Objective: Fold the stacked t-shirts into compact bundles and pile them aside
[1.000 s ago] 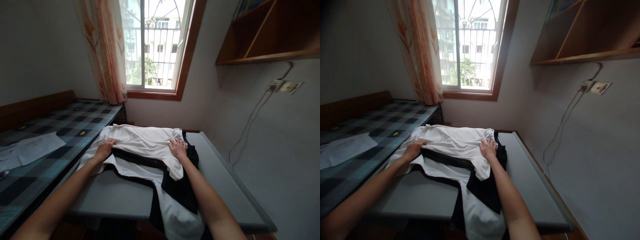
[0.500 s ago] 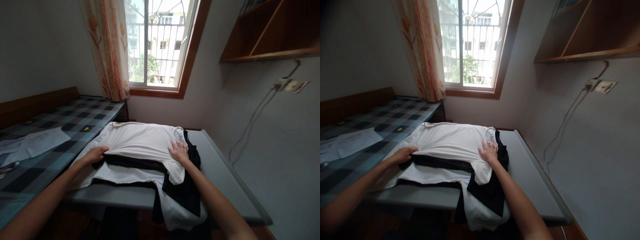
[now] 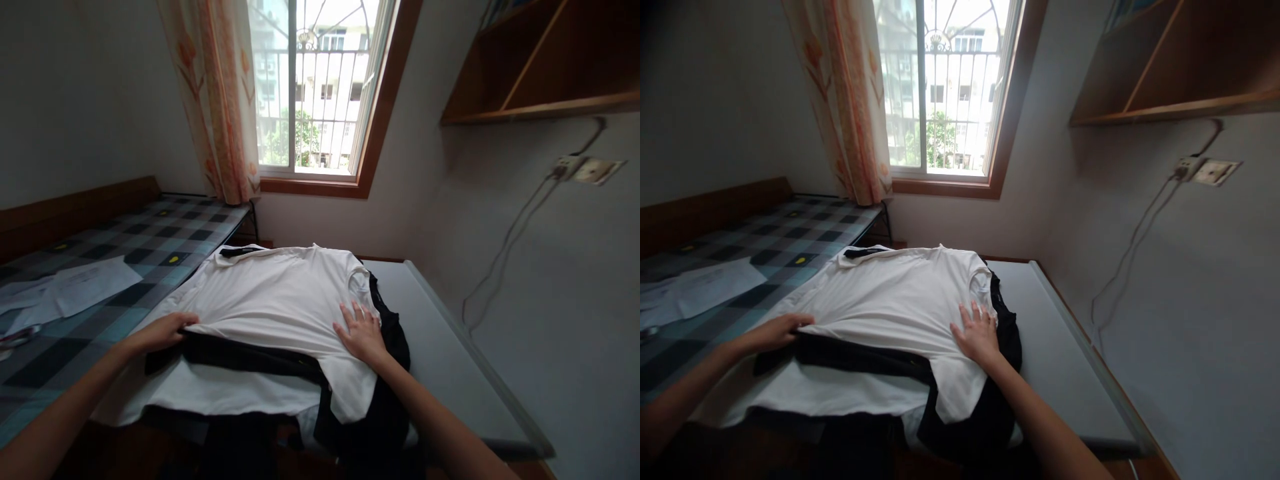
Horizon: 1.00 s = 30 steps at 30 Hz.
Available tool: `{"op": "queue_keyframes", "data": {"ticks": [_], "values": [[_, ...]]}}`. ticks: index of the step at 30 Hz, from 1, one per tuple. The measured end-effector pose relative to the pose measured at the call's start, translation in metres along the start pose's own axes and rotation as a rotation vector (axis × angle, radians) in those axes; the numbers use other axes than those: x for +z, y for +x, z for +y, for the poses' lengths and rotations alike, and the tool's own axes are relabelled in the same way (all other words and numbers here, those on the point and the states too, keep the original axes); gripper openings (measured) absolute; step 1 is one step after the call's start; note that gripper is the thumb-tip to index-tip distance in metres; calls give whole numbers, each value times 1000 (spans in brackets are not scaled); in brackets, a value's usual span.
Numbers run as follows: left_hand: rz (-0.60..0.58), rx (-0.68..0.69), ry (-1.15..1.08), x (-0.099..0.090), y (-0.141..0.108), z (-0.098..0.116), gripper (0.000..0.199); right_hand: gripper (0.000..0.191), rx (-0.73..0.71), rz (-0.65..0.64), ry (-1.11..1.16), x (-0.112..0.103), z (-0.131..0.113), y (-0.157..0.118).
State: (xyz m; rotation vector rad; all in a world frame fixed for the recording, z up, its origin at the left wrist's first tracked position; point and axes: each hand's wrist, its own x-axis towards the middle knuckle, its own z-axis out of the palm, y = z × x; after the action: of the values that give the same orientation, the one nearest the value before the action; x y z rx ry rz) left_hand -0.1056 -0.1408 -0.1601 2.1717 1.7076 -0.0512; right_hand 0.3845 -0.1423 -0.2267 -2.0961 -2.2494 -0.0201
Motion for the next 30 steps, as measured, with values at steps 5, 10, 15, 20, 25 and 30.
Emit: {"op": "queue_keyframes", "data": {"ticks": [5,10,15,20,25,30], "values": [[-115,11,-221,-27,13,5,55,53,11,116,145,-12,14,9],[186,87,-154,-24,60,19,68,55,360,211,168,-38,54,38],[255,156,45,17,110,42,65,71,488,-39,237,-41,67,66],[366,88,183,53,130,53,63,53,407,-31,128,-26,52,71],[318,60,212,58,137,50,65,39,316,11,35,-18,53,75],[256,-8,209,56,156,72,71,37,346,46,-11,-22,74,98]]}}
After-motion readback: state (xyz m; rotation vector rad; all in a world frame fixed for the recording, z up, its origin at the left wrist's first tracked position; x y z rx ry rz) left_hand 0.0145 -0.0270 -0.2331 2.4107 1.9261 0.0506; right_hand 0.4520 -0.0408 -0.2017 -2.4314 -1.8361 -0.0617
